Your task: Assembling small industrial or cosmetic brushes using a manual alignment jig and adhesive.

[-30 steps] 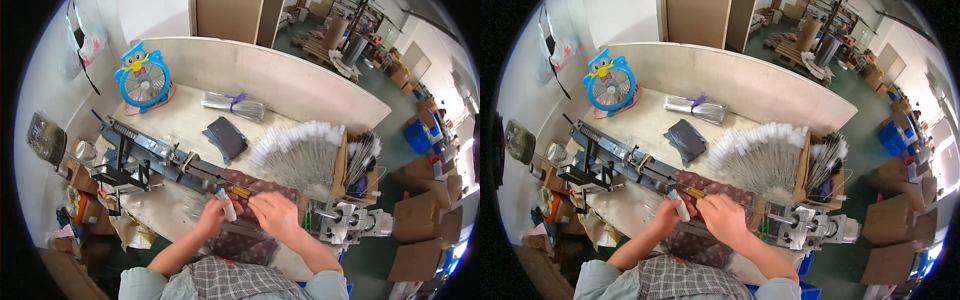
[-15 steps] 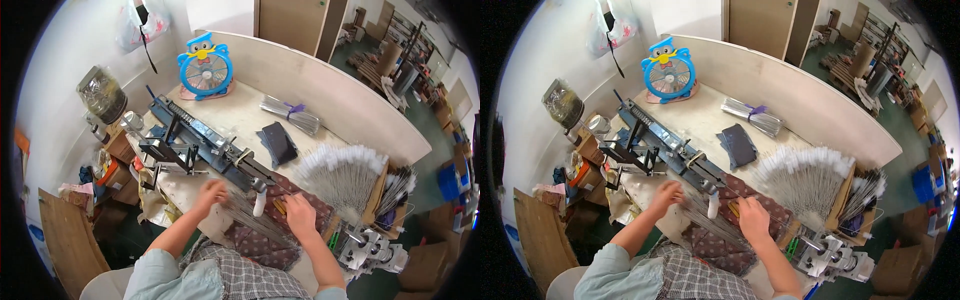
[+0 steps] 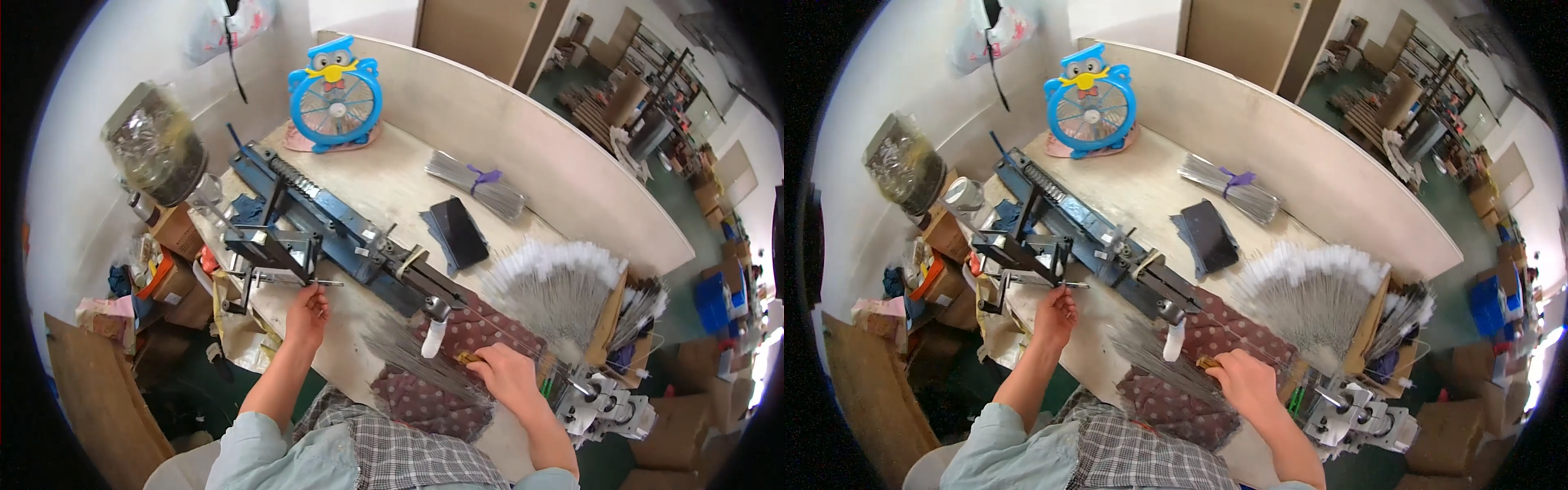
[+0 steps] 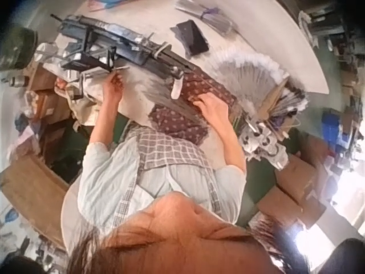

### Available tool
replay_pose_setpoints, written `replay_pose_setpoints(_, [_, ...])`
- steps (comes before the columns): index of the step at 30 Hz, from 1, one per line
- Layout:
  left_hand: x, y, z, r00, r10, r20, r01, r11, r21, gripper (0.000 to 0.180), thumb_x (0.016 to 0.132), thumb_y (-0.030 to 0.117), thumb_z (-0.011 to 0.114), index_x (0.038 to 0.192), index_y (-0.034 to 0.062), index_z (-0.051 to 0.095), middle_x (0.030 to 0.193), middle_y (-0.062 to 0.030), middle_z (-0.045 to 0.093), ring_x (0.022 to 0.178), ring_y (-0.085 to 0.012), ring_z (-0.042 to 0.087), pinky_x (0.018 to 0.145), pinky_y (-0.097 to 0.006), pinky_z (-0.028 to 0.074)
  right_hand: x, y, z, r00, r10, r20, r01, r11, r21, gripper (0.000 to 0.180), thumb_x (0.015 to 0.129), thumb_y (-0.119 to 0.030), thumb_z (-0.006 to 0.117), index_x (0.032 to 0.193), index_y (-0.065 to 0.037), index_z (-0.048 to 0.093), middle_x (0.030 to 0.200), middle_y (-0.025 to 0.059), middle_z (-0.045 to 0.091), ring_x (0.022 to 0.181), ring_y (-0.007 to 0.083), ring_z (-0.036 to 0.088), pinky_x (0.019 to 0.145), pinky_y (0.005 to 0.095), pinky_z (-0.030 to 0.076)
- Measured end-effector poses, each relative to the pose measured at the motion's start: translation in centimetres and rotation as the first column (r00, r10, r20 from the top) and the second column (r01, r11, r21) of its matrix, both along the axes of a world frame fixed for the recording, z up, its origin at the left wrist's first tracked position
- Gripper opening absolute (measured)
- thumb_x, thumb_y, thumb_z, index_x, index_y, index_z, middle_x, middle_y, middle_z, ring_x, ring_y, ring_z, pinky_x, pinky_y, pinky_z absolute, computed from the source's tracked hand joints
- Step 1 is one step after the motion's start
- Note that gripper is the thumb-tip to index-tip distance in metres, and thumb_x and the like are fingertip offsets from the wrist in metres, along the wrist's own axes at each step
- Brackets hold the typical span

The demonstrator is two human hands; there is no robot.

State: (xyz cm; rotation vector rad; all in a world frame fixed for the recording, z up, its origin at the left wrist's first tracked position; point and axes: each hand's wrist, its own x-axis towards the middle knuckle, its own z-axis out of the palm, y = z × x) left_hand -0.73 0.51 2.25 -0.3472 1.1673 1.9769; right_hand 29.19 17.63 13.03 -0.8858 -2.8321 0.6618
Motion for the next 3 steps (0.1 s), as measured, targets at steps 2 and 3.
replay_pose_setpoints(2, [1.7,0.6,-0.4,0.981,0.074,-0.178,-0.079,0.997,-0.021,0.012,0.08,0.017,0.059,0.076,0.0058,0.058,0.064,-0.0005,0.053,0.057,-0.0108,0.05,0.054,-0.025,0.041,0.7,0.2,1.9,0.992,-0.027,-0.12,0.033,0.999,0.042,0.015,0.078,-0.018,0.064,0.09,-0.009,0.064,0.078,0.0087,0.06,0.078,0.0266,0.061,0.065,0.0353,0.049])
replay_pose_setpoints(3, [2.1,1.4,-0.6,0.984,0.042,-0.17,-0.046,0.999,-0.019,0.012,0.08,0.017,0.059,0.076,0.0058,0.058,0.064,-0.0005,0.053,0.057,-0.0108,0.05,0.054,-0.025,0.041,0.8,0.5,2.6,0.968,-0.019,-0.249,0.042,0.995,0.086,0.014,0.077,-0.016,0.064,0.09,-0.009,0.064,0.077,0.0086,0.06,0.078,0.0263,0.061,0.066,0.0346,0.049])
